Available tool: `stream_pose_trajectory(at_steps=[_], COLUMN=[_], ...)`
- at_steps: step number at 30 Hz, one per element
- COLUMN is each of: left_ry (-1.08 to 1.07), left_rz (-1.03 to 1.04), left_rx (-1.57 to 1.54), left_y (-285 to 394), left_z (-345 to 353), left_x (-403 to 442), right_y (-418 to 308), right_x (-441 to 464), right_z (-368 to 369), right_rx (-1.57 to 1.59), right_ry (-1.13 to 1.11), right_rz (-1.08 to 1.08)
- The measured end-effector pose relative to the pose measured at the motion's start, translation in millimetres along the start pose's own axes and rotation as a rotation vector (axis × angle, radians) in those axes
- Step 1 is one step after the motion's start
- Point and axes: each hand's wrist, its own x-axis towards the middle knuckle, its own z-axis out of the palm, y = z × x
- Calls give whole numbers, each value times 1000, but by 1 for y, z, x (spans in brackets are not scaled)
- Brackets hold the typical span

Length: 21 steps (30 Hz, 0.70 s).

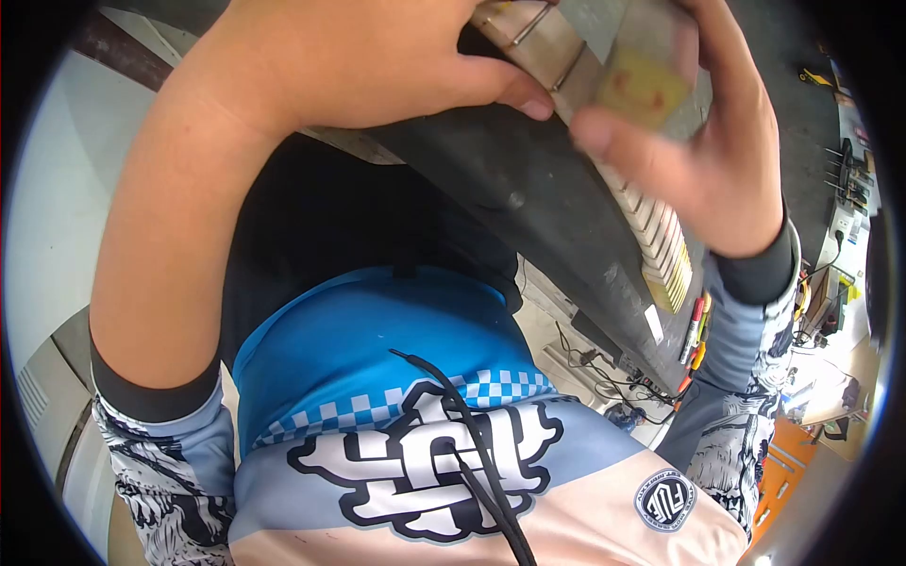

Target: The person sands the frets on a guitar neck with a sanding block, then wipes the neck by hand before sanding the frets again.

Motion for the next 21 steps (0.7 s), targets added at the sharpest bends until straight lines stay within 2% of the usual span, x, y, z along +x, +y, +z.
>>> stream_pose_trajectory(at_steps=[2,4,7,8,10,12,15,16,17,19,20,21], left_ry=[8,57,100,63,12,7,39,63,105,138,129,108], left_rz=[19,58,67,41,16,11,26,37,58,83,82,66], left_rx=[27,12,-64,-95,-95,-31,-4,-5,-14,-23,-13,-17], left_y=[0,-1,-7,-8,-7,-3,0,1,0,0,0,0], left_z=[1,4,6,4,2,-1,1,3,6,8,8,6], left_x=[0,-1,-3,-1,1,-1,-4,-5,-6,-7,-6,-6], right_y=[9,-3,19,23,24,23,-43,-30,-22,-13,-15,-27], right_x=[0,5,-4,-1,-3,-9,22,3,-3,9,13,20], right_z=[-8,-2,7,2,-1,0,-12,-2,1,-14,-18,-21], right_rx=[8,9,-9,-36,79,355,397,158,86,401,457,382], right_ry=[-52,-2,54,3,-37,-12,104,60,47,-29,-36,-22], right_rz=[-84,65,53,-94,-125,82,440,174,50,349,405,401])
